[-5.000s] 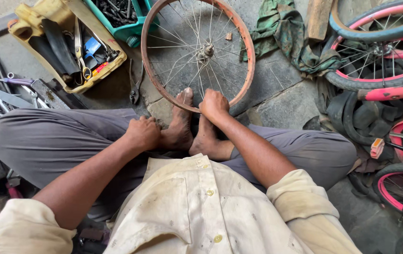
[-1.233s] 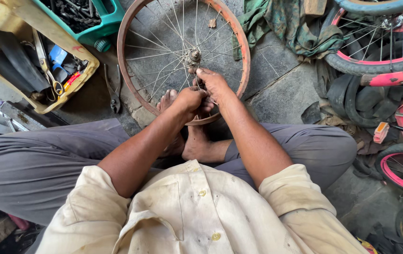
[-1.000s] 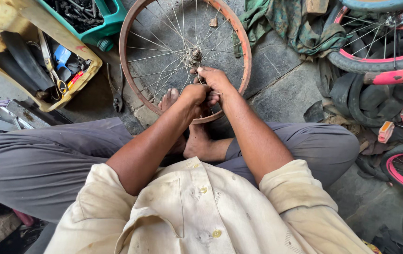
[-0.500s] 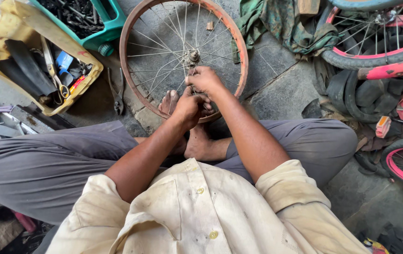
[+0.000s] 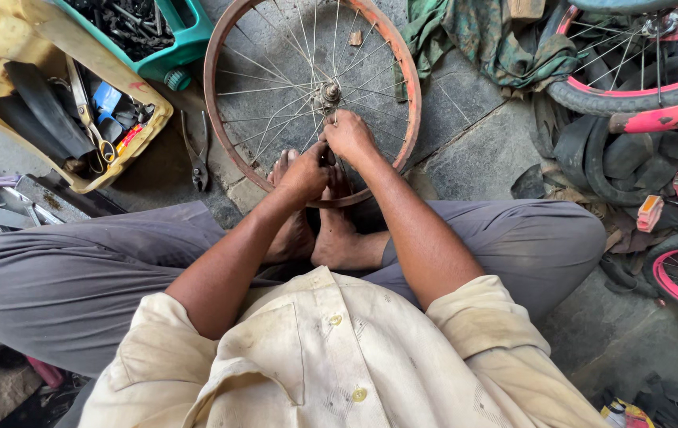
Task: The person repairs a bicycle wheel while sitting on the floor, handling the rim, spokes, and hub, and using a small tool to adjust or tighten components.
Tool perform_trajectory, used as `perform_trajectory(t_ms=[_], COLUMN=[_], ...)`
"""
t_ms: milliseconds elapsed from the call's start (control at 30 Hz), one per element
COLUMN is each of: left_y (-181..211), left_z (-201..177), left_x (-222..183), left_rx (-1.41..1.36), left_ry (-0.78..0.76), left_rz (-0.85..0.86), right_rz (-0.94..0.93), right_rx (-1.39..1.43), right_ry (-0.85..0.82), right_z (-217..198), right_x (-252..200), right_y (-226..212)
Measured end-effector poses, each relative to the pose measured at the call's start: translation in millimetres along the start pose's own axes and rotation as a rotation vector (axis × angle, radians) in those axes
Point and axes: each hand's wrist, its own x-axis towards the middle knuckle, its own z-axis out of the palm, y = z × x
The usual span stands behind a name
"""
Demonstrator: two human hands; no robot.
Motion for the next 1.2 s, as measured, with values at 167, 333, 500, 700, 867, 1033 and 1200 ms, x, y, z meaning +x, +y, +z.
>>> perform_trajectory(t_ms=[167,333,500,700,867,1033,1200], left_y=[-0.6,1.3,1.9,10.2,5.2,-21.0,-35.1], left_z=[-11.3,-3.3,-4.0,-21.5,-17.6,-11.5,-18.1], left_x=[11.0,-5.0,-13.2,-38.3,-41.2,-31.7,-28.7], left_rx=[-0.106,-0.44,-0.288,-1.108,-0.759,0.335,-0.097], left_ry=[-0.278,-0.228,-0.213,-0.404,-0.335,-0.065,-0.334], left_rz=[-0.148,-0.476,-0.252,-0.645,-0.532,0.043,-0.301], right_rz=[0.012,0.127,-0.228,-0.605,-1.127,-1.148,-1.025], right_rx=[-0.033,0.161,-0.155,-0.616,-0.832,-0.759,-0.623], right_ry=[0.021,-0.159,0.058,-0.152,0.142,-0.042,-0.18], right_z=[0.3,-19.0,-45.7,-55.2,-64.9,-56.4,-55.2], right_x=[-2.5,-6.7,-31.6,-69.5,-83.2,-73.0,-65.4], right_y=[5.9,-1.8,-6.7,-32.7,-33.7,-38.7,-40.3])
